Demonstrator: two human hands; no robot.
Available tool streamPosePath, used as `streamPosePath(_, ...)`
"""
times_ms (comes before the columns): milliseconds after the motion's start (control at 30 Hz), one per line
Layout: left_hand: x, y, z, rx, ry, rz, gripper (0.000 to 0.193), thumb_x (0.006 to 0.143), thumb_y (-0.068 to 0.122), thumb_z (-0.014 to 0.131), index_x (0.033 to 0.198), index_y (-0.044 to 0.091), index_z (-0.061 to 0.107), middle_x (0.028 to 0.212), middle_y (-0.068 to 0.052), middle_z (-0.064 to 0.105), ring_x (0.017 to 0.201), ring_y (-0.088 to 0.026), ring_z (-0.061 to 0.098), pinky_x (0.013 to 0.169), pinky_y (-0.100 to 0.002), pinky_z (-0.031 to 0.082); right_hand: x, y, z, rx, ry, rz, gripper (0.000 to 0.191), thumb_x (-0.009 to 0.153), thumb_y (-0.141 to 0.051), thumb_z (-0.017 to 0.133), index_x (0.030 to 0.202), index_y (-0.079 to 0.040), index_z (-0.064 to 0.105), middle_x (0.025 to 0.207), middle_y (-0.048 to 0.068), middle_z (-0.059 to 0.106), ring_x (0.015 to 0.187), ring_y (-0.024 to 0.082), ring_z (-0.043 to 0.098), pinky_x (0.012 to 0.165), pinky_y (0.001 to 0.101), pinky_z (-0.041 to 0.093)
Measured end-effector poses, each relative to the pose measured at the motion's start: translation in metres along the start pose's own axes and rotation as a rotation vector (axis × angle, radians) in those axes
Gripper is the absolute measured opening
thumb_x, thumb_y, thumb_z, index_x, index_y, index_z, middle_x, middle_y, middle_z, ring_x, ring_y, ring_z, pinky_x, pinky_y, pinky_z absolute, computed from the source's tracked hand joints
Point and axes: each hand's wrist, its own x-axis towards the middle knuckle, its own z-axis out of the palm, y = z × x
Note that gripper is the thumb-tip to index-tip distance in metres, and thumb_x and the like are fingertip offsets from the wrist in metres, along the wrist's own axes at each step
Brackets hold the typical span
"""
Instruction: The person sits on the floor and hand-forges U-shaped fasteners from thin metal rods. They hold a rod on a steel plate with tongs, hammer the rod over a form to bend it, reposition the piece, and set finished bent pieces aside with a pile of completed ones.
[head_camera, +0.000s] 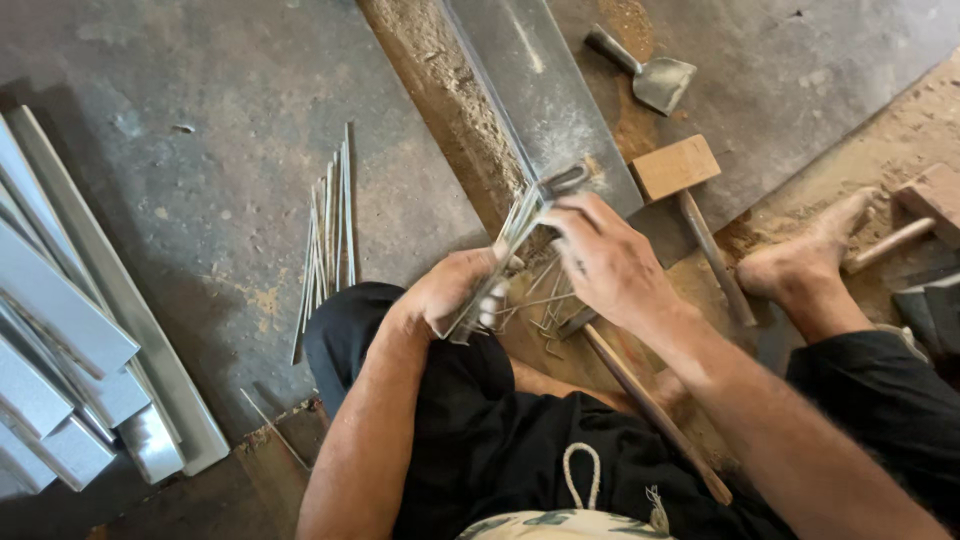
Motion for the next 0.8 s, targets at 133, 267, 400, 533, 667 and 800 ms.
streamPosePath(133,0.0,-0.001,-0.017,-0.013,0.318,0.24,0.025,0.108,0.03,0.05,0.112,0.006,0.055,0.068,0.003,0.049,0.051,-0.008,0.042,0.045,-0.027,0.038,-0.023,0.002,0.043,-0.169,-0.315,0.164,0.027,0.095,-0.011,0.06,0.121,-0.013,0.067,0.115,0.012,0.058,0.095,0.029,0.063,0.077,0.0403,0.057)
streamPosePath(267,0.009,0.002,-0.027,-0.172,0.551,0.386,0.023,0.107,0.028,0.047,0.111,0.007,0.053,0.069,0.001,0.053,0.054,-0.009,0.049,0.05,-0.03,0.047,-0.042,0.019,0.084,-0.287,-0.276,0.099,0.035,0.08,-0.011,0.059,0.113,-0.018,0.07,0.125,0.013,0.057,0.113,0.036,0.059,0.082,0.0439,0.054)
streamPosePath(400,0.01,0.0,-0.037,-0.133,0.541,0.419,0.017,0.106,0.021,0.051,0.114,0.006,0.055,0.071,0.0,0.055,0.055,-0.01,0.049,0.055,-0.031,0.051,-0.049,0.036,0.089,-0.278,-0.301,-0.007,0.033,0.081,-0.012,0.063,0.114,-0.016,0.069,0.121,0.006,0.059,0.12,0.031,0.056,0.092,0.0399,0.054)
streamPosePath(533,0.012,-0.004,-0.044,-0.117,0.511,0.379,0.022,0.108,0.025,0.052,0.112,0.004,0.056,0.071,-0.001,0.053,0.054,-0.009,0.048,0.054,-0.031,0.053,-0.049,0.024,0.05,-0.203,-0.139,-0.112,0.028,0.085,-0.006,0.066,0.113,-0.012,0.07,0.114,0.005,0.064,0.104,0.028,0.06,0.086,0.0357,0.055)
streamPosePath(667,0.011,0.003,-0.032,0.007,0.435,0.222,0.022,0.107,0.027,0.052,0.112,0.006,0.057,0.074,-0.001,0.056,0.054,-0.01,0.049,0.05,-0.03,0.048,-0.035,0.006,-0.008,-0.205,0.016,-0.16,0.019,0.09,-0.005,0.069,0.107,-0.012,0.072,0.107,0.004,0.068,0.092,0.022,0.061,0.073,0.0296,0.054)
streamPosePath(800,0.006,0.013,0.006,-0.011,0.338,-0.012,0.036,0.103,0.039,0.047,0.106,0.004,0.054,0.072,-0.008,0.059,0.055,-0.018,0.057,0.05,-0.032,0.052,-0.011,-0.012,-0.026,-0.255,0.143,-0.333,0.013,0.095,-0.005,0.072,0.104,-0.014,0.071,0.106,0.003,0.066,0.091,0.018,0.059,0.073,0.0265,0.055)
